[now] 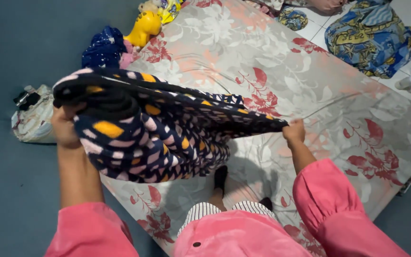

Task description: Folding a blanket and arranging bedsheets on a mattress.

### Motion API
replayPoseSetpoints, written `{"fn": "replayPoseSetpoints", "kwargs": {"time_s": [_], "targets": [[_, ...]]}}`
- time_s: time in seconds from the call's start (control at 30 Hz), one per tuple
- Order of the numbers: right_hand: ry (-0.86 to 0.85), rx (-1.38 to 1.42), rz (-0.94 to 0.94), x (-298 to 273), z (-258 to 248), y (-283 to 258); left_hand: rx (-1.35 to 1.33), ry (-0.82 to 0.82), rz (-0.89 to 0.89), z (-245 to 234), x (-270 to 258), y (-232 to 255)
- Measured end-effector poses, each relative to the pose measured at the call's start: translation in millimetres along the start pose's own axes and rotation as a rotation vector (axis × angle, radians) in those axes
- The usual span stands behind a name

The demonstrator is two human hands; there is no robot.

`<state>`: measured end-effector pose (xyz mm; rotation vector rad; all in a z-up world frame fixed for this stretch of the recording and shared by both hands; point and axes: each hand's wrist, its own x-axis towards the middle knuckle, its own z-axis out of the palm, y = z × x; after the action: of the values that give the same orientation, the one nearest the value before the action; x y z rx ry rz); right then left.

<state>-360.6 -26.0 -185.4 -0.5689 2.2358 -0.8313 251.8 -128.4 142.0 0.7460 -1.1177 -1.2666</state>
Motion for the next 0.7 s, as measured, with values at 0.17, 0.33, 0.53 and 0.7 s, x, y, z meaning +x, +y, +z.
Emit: {"fn": "replayPoseSetpoints", "kwargs": {"time_s": [0.17,0.33,0.53,0.7], "targets": [[-0.327,0.612,0.384,55.6,-8.9,63.9,-0.073,0.020,-0.090,10.5,13.0,3.5],[-0.247,0.245,-0.057,28.0,-61.2,53.5,-0.030,0.037,-0.139,5.8,11.7,15.1],[0.012,-0.463,-0.573,33.1,-59.8,26.1,0.393,-0.051,-0.205,63.9,8.6,-0.2],[-0.486,0.059,-0.795,-66.0,-31.9,-98.2,0.692,-0.300,-0.323,153.2,6.2,-52.4]]}}
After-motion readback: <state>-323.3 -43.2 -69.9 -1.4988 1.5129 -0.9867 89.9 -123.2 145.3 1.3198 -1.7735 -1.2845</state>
